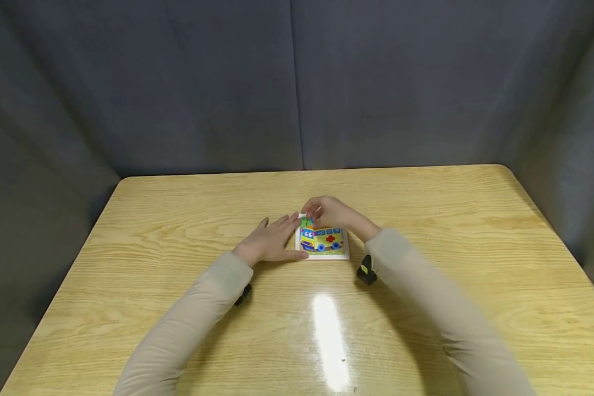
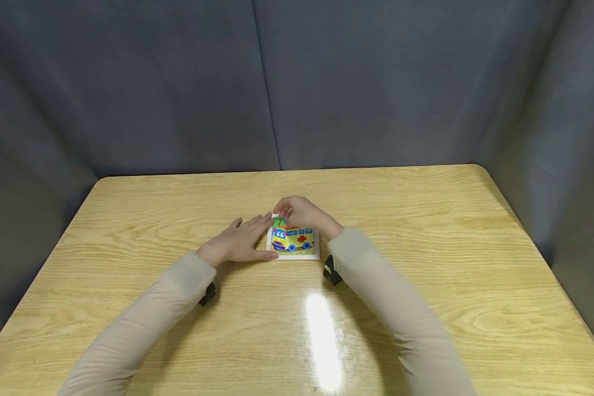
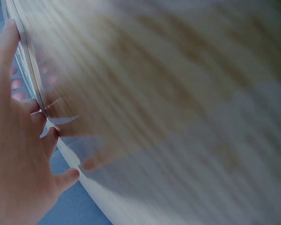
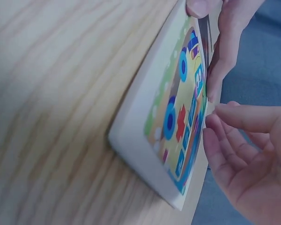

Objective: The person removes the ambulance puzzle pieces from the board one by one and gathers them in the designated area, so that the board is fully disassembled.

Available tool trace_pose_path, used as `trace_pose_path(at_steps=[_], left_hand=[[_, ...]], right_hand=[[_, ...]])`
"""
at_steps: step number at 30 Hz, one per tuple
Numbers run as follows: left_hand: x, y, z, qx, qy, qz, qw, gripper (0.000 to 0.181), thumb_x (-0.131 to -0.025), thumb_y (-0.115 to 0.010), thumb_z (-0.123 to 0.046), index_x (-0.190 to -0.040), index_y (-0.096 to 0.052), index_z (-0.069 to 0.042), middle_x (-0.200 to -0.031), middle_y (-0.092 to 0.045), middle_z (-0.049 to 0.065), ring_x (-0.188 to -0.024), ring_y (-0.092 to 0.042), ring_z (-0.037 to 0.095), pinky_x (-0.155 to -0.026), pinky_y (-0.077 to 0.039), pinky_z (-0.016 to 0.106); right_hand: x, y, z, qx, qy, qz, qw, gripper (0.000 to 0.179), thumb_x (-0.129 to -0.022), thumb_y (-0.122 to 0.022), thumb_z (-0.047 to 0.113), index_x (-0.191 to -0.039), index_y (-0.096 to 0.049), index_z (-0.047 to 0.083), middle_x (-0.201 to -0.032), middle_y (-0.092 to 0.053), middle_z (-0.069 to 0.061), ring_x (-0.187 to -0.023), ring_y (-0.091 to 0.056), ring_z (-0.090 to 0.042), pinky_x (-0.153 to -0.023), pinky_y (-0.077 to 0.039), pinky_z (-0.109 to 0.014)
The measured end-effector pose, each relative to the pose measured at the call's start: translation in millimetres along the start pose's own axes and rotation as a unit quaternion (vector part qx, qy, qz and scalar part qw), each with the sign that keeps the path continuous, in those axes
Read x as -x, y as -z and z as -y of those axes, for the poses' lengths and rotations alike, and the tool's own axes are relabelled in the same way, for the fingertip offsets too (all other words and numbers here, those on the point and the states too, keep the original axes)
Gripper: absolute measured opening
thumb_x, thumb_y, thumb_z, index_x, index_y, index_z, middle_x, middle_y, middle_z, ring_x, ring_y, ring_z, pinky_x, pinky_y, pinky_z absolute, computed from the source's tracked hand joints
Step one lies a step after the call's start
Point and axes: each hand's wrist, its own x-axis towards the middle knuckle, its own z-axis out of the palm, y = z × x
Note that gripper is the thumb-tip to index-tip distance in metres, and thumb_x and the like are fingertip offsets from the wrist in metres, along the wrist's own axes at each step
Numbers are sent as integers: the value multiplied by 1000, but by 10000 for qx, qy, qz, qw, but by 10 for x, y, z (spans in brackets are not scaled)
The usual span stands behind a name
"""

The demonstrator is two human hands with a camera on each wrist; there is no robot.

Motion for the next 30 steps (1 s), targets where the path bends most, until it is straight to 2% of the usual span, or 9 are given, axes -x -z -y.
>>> trace_pose_path(at_steps=[9,16,21,30], left_hand=[[0,6,-4,-57,48,73,9999,92,-90,-41,-69,-156,-1,-20,-163,2,-2,-152,-3,19,-120,-8,57],[9,-8,0,31,-14,99,9999,92,-90,-41,-68,-156,-1,-17,-163,3,0,-152,-3,20,-120,-8,58],[29,-15,0,68,38,123,9999,92,-91,-41,-67,-156,0,-16,-163,3,1,-152,-1,20,-120,-5,57],[31,-19,-1,82,101,179,9998,92,-91,-40,-68,-155,2,-18,-163,6,-1,-152,0,19,-120,-5,56]], right_hand=[[-75,-22,40,519,-16,379,9979,40,-80,-58,-14,-120,-57,-6,-122,-60,-21,-107,-58,-30,-95,-51,-37],[-67,-50,12,519,-152,316,9980,37,-81,-61,-14,-117,-58,-4,-114,-61,-18,-102,-57,-27,-94,-50,-35],[-58,-59,36,748,-139,172,9970,35,-83,-64,-10,-117,-61,-3,-113,-58,-18,-102,-57,-27,-94,-51,-35],[-68,-54,80,991,-257,207,9945,35,-83,-66,-8,-116,-63,0,-113,-58,-17,-101,-56,-27,-93,-51,-35]])
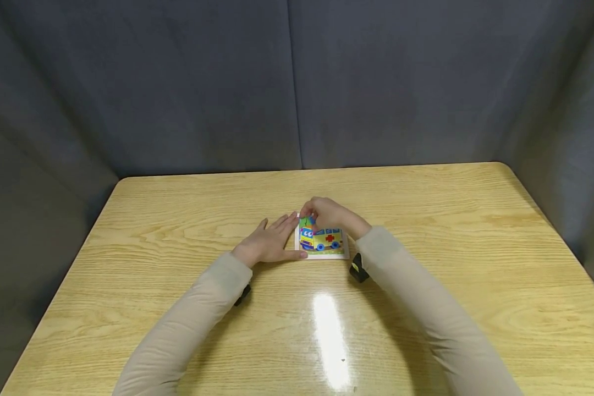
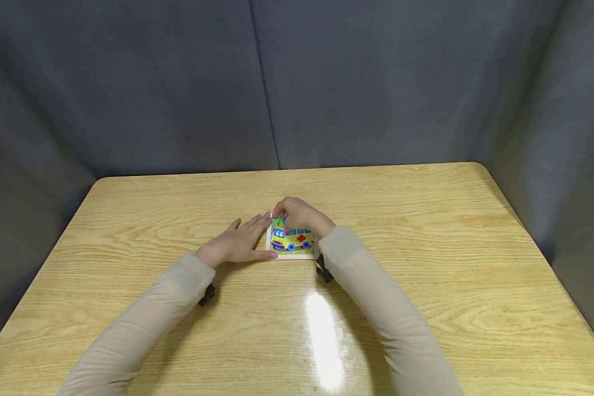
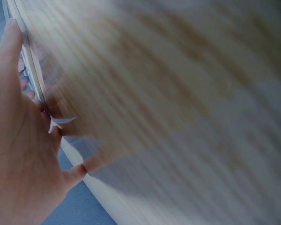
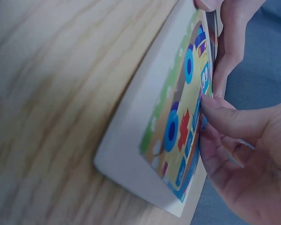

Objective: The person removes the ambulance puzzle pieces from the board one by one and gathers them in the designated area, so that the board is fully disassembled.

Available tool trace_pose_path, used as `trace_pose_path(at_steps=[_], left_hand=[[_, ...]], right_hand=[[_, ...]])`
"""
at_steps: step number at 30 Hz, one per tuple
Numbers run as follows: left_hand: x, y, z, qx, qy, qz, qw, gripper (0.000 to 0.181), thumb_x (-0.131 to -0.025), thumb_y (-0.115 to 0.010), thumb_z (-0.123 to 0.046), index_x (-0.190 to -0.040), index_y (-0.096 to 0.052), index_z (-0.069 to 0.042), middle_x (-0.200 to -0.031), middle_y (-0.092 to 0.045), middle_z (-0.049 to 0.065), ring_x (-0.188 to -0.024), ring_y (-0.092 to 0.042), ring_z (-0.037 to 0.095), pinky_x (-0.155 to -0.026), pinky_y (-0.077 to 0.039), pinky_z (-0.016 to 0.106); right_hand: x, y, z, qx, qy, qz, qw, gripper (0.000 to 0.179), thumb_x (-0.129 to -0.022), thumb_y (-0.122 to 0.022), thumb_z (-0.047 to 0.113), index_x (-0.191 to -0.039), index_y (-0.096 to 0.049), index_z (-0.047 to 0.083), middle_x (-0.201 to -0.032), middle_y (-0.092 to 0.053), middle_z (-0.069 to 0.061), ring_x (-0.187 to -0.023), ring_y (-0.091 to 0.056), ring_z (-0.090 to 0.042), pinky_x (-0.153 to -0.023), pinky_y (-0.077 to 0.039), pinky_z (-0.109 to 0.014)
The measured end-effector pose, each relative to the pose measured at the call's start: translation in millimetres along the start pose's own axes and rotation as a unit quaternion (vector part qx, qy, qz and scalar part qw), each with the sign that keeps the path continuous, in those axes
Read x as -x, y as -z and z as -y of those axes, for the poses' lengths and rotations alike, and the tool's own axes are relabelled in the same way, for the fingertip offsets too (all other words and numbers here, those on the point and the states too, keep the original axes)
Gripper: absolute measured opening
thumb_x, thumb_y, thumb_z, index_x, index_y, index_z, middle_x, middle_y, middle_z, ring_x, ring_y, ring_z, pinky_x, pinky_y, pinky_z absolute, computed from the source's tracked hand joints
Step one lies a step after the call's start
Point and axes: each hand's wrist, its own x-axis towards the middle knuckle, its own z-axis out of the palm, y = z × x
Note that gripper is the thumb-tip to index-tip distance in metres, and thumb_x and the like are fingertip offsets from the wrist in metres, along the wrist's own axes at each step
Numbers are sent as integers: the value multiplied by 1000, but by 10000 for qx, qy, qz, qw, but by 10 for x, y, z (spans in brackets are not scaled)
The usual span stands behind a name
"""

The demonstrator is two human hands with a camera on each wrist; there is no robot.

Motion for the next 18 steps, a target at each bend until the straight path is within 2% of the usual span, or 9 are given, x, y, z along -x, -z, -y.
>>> trace_pose_path(at_steps=[8,18], left_hand=[[-15,-5,0,-120,30,-17,9999,91,-90,-39,-69,-155,1,-19,-163,5,-3,-152,-1,17,-121,-5,55],[-25,-18,-9,-57,55,-7,10000,91,-90,-39,-69,-156,1,-19,-163,5,-3,-152,0,17,-121,-5,55]], right_hand=[[-31,17,26,199,-135,104,9997,38,-83,-66,-7,-120,-61,1,-118,-62,-17,-104,-57,-26,-97,-49,-36],[-25,18,24,164,-220,144,9995,38,-83,-67,-6,-120,-61,-1,-118,-63,-17,-108,-58,-28,-99,-49,-36]])
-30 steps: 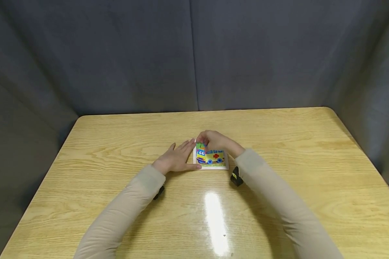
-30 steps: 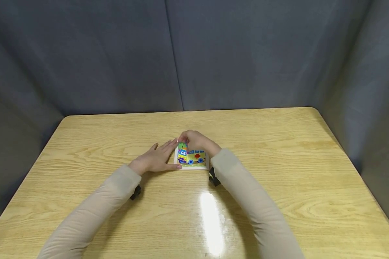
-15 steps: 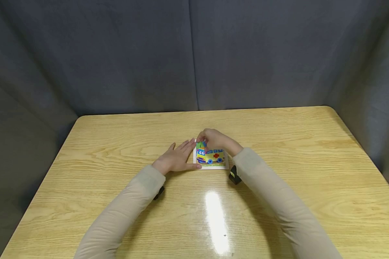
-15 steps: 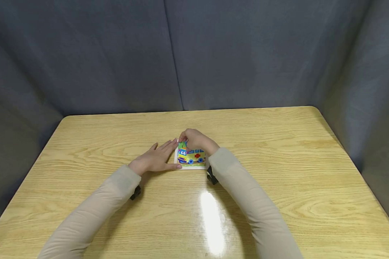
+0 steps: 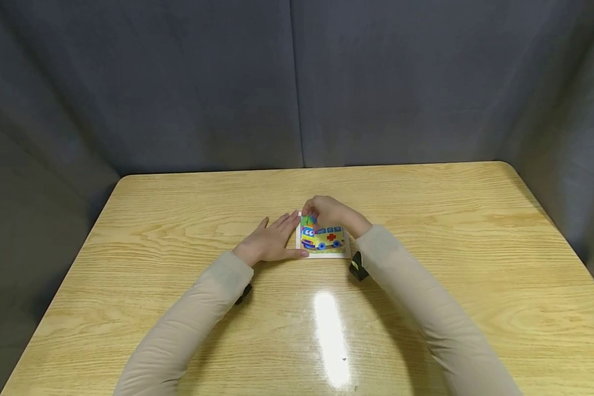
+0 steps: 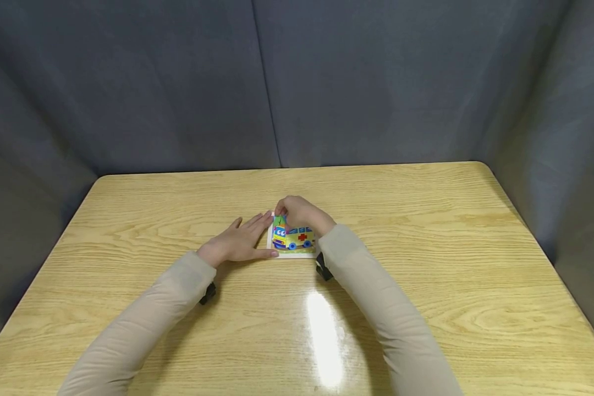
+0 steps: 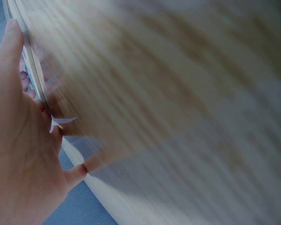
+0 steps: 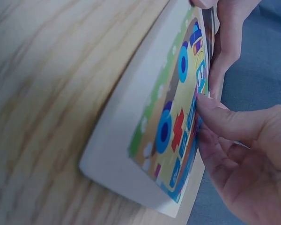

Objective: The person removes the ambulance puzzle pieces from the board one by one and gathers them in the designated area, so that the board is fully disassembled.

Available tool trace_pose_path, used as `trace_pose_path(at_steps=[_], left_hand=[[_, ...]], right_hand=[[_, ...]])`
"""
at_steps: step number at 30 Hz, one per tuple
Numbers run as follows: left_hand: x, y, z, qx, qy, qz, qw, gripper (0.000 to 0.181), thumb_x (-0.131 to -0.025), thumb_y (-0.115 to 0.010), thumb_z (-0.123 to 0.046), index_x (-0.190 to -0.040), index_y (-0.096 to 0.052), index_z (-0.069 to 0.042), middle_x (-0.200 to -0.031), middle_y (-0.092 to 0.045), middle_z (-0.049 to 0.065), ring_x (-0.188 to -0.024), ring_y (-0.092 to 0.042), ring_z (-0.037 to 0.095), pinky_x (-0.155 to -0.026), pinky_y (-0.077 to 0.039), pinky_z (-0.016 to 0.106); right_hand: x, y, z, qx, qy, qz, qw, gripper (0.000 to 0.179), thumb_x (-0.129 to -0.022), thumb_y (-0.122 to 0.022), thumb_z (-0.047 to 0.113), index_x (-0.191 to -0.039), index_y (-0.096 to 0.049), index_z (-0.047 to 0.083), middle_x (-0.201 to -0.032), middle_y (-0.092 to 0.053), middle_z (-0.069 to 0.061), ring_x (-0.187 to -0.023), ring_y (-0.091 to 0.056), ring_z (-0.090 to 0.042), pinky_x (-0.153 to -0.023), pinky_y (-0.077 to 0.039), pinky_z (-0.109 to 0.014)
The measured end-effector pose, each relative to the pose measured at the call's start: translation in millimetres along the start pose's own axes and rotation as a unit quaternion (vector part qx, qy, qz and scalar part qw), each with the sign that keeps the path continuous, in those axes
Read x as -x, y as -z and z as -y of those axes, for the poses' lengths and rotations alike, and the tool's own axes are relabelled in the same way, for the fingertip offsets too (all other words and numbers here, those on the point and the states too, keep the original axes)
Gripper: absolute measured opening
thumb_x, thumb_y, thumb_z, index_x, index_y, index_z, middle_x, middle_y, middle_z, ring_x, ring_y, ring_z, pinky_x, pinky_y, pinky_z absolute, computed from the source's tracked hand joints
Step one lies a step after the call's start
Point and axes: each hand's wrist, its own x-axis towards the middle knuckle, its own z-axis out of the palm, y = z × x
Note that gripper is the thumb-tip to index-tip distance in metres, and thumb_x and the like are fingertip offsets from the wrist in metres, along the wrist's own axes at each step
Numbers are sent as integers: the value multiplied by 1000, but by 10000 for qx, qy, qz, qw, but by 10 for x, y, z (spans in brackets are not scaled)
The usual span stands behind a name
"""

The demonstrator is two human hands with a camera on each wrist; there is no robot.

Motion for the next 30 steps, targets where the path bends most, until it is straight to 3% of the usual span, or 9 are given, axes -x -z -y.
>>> trace_pose_path(at_steps=[25,30], left_hand=[[18,-3,-11,-4,-8,9,10000,91,-90,-39,-69,-155,1,-19,-163,5,-3,-152,0,17,-121,-5,56],[22,-11,-12,6,-17,3,10000,92,-90,-39,-69,-155,2,-20,-163,6,-3,-152,0,17,-120,-5,56]], right_hand=[[-18,20,-58,-303,125,366,9988,34,-86,-62,-7,-119,-57,-2,-113,-57,-17,-101,-50,-24,-100,-45,-37],[-27,11,-76,-395,265,398,9981,28,-86,-62,-9,-113,-62,-4,-108,-60,-16,-94,-50,-22,-93,-47,-34]])
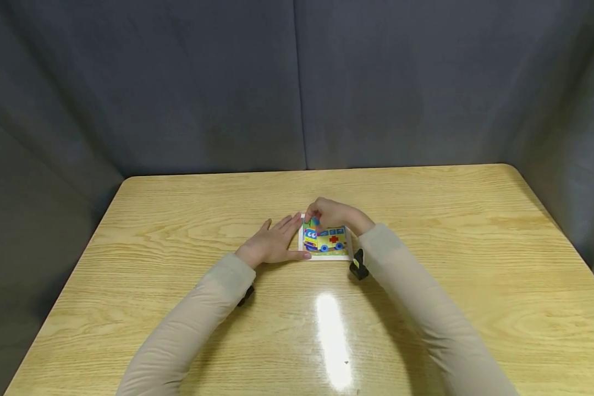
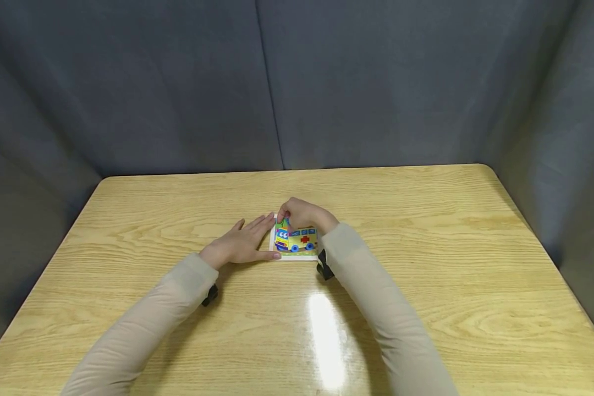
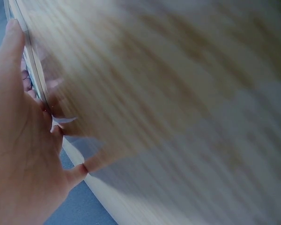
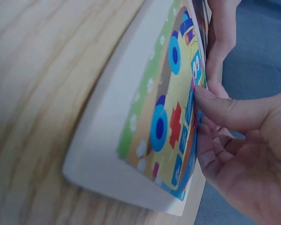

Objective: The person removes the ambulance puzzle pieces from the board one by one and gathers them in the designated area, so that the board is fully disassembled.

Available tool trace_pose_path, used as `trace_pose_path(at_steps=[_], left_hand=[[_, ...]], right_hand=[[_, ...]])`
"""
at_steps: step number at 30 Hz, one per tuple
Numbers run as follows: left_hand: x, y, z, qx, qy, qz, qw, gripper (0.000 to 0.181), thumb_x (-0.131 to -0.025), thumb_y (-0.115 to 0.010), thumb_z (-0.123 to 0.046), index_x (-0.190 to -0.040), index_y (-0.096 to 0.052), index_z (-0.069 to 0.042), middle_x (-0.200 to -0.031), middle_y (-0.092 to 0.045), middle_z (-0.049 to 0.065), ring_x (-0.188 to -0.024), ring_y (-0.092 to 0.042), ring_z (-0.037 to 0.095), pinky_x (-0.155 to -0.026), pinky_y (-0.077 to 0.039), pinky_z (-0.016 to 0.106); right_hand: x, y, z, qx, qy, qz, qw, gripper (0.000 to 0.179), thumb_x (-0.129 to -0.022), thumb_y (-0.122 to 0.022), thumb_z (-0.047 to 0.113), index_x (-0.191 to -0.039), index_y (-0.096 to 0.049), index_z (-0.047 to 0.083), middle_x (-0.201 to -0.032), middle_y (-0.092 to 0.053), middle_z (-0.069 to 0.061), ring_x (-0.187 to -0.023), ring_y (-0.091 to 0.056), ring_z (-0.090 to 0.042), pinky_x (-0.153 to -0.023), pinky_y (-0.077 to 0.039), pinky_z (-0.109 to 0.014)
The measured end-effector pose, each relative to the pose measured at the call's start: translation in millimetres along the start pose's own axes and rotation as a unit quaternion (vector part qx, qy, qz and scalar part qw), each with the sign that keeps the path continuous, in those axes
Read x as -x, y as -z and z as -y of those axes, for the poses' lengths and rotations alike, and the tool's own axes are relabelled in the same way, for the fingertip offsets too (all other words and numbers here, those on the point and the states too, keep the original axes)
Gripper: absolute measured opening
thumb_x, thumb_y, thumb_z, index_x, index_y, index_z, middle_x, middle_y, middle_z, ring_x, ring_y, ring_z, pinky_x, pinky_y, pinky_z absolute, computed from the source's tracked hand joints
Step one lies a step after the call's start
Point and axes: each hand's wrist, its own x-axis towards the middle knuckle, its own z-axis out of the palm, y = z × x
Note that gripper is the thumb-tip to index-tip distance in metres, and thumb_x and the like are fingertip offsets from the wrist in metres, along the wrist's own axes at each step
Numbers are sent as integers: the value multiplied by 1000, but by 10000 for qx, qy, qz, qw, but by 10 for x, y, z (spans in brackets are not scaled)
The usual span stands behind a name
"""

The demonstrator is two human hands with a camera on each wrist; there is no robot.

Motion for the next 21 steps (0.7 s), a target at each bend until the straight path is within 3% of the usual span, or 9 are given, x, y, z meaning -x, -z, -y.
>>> trace_pose_path(at_steps=[9,21], left_hand=[[-12,-19,15,15,114,-14,9999,95,-89,-39,-71,-155,3,-16,-163,5,0,-152,0,16,-121,-4,54],[-10,2,11,40,95,-26,9999,94,-89,-40,-71,-156,1,-17,-163,4,-1,-152,0,16,-121,-4,54]], right_hand=[[5,-7,26,-112,-171,22,9998,37,-86,-62,-8,-122,-56,-2,-120,-56,-18,-108,-50,-26,-106,-43,-39],[-8,27,24,139,-152,7,9998,37,-85,-66,-5,-120,-57,-1,-115,-57,-16,-102,-50,-25,-101,-45,-37]])
